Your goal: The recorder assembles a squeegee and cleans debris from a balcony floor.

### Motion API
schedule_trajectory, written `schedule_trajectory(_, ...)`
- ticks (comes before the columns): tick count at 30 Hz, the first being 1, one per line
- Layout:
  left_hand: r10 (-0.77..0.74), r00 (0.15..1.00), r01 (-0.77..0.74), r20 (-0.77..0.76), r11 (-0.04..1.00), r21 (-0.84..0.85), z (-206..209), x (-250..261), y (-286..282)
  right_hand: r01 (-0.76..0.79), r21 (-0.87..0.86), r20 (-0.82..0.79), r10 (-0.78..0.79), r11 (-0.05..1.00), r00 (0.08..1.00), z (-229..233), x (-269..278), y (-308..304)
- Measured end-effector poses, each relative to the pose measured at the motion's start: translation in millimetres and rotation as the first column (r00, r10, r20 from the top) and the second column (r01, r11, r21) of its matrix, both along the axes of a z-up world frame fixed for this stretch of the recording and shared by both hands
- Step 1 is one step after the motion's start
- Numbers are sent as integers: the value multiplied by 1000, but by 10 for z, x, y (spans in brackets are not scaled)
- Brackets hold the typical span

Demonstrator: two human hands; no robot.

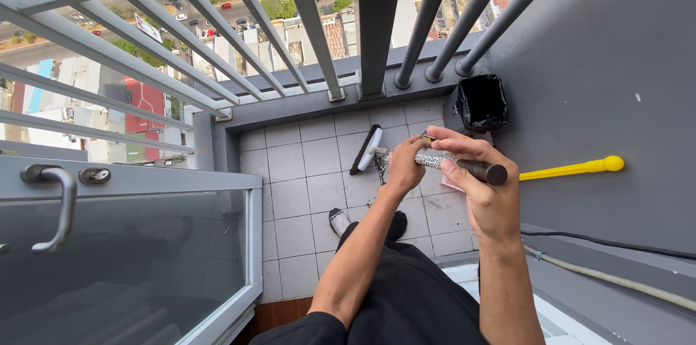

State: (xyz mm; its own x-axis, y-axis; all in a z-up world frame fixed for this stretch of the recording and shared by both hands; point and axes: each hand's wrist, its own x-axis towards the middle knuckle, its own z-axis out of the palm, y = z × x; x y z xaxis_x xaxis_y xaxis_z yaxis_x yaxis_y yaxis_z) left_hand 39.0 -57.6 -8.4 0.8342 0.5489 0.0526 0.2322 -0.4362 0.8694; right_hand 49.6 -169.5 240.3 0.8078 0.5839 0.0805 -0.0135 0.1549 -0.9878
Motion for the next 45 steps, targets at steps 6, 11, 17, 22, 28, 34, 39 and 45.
schedule_trajectory(6, 11, 999, -13, -34, 998, -59, 214, 89, -120, 25, 75, -44, -22, 997, 999, 70, 114, -149)
schedule_trajectory(11, 15, 997, -16, -81, 1000, -17, 123, 186, -92, 43, 124, -54, -36, 991, 998, 25, 194, -224)
schedule_trajectory(17, 27, 988, -20, -154, 999, 47, -57, 257, 62, 64, 101, -57, -58, 993, 997, -207, 256, -242)
schedule_trajectory(22, 14, 980, -5, -199, 999, 50, -179, 317, 131, 78, -18, -50, -78, 997, 996, -298, 260, -235)
schedule_trajectory(28, -23, 978, 37, -206, 997, 68, -270, 418, 8, 84, -70, 15, -83, 994, 996, -259, 299, -282)
schedule_trajectory(34, -101, 979, 107, -176, 994, 28, -199, 499, -249, 146, -120, 17, -145, 982, 989, -118, 357, -400)
schedule_trajectory(39, -148, 981, 156, -127, 986, 61, -76, 494, -422, 178, -31, 61, -176, 984, 983, -35, 353, -482)
schedule_trajectory(45, -131, 988, 137, -85, 988, 73, 71, 465, -443, 159, -7, 70, -158, 987, 985, 113, 339, -539)
